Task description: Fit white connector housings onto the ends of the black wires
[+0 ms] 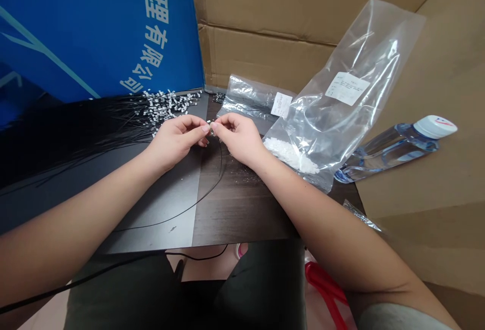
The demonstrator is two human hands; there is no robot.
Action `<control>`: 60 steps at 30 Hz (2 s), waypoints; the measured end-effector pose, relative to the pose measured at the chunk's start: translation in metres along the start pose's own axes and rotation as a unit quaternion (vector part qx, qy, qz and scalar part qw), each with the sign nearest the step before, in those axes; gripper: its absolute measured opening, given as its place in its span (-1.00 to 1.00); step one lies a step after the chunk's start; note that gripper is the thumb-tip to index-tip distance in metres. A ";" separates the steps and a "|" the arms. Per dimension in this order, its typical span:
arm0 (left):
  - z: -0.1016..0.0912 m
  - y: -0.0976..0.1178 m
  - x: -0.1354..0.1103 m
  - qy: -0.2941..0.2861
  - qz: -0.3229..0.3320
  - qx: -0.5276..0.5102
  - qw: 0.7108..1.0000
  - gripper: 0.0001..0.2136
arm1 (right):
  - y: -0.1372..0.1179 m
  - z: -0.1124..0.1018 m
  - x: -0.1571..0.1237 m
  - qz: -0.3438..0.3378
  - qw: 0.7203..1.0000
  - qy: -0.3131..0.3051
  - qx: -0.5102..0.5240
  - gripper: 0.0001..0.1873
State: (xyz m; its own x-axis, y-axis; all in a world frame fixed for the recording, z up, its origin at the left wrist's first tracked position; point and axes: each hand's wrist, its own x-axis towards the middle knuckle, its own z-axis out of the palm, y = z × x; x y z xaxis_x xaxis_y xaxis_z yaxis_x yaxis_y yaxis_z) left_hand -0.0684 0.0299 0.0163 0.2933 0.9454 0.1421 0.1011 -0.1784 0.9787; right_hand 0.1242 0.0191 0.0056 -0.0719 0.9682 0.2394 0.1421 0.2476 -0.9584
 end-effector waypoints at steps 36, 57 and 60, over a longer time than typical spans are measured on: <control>-0.002 0.011 0.002 -0.011 -0.109 -0.184 0.977 -0.92 | -0.017 -0.001 -0.006 0.115 0.984 -0.067 0.118 -0.62; -0.005 0.010 0.000 -0.046 -0.019 0.012 0.999 -0.88 | -0.016 -0.005 -0.002 0.126 0.986 -0.032 0.107 -0.91; -0.006 0.009 0.001 -0.052 -0.018 0.017 0.998 -0.83 | -0.016 -0.008 -0.001 0.131 0.985 -0.044 0.100 -0.88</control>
State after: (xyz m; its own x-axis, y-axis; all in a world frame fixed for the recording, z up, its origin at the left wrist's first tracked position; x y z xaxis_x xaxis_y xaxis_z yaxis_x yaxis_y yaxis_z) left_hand -0.0727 0.0305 0.0258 0.3856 0.9184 0.0886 0.1451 -0.1552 0.9772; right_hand 0.1295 0.0142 0.0219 -0.1443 0.9892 -0.0267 -0.0297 -0.0313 -0.9991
